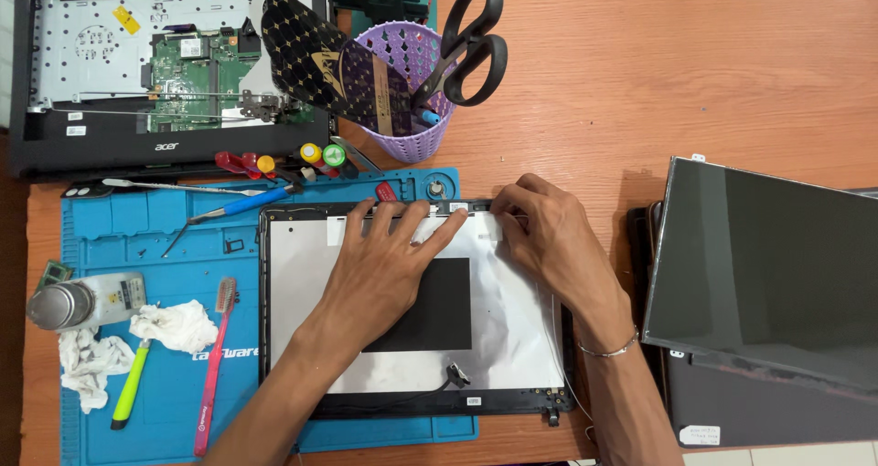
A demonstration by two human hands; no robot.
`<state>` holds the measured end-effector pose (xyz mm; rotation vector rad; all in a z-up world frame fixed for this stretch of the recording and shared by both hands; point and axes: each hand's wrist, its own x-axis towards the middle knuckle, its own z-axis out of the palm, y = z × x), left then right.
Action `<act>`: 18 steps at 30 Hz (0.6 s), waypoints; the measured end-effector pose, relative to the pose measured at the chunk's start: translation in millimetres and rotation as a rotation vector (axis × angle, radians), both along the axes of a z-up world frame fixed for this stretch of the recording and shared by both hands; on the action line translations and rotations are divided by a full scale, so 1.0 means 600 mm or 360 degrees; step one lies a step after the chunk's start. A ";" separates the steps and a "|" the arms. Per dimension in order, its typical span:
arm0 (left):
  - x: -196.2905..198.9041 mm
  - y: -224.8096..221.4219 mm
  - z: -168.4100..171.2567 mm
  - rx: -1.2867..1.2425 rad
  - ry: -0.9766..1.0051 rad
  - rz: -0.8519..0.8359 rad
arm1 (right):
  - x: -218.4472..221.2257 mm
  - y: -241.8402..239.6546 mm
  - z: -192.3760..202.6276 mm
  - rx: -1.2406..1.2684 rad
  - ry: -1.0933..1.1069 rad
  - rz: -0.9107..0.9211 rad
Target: The person routes a thin wire along the internal frame and hinges of a laptop using their fingers and then lifts a screen display component.
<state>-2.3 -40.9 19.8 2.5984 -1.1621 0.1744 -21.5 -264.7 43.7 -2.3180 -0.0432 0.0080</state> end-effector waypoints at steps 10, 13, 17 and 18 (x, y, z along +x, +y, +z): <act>-0.004 -0.012 0.008 0.0147 -0.0040 0.0023 | -0.001 0.006 0.000 -0.0109 -0.0136 -0.0050; -0.007 -0.013 0.011 0.0141 -0.0047 0.0037 | -0.001 0.003 0.000 -0.0112 -0.0084 -0.0062; -0.006 -0.016 0.013 0.0169 -0.0047 0.0050 | 0.001 -0.004 0.002 -0.0127 -0.0044 -0.0089; -0.007 -0.017 0.013 0.0182 -0.0034 0.0051 | 0.000 -0.005 0.002 -0.0127 -0.0030 -0.0111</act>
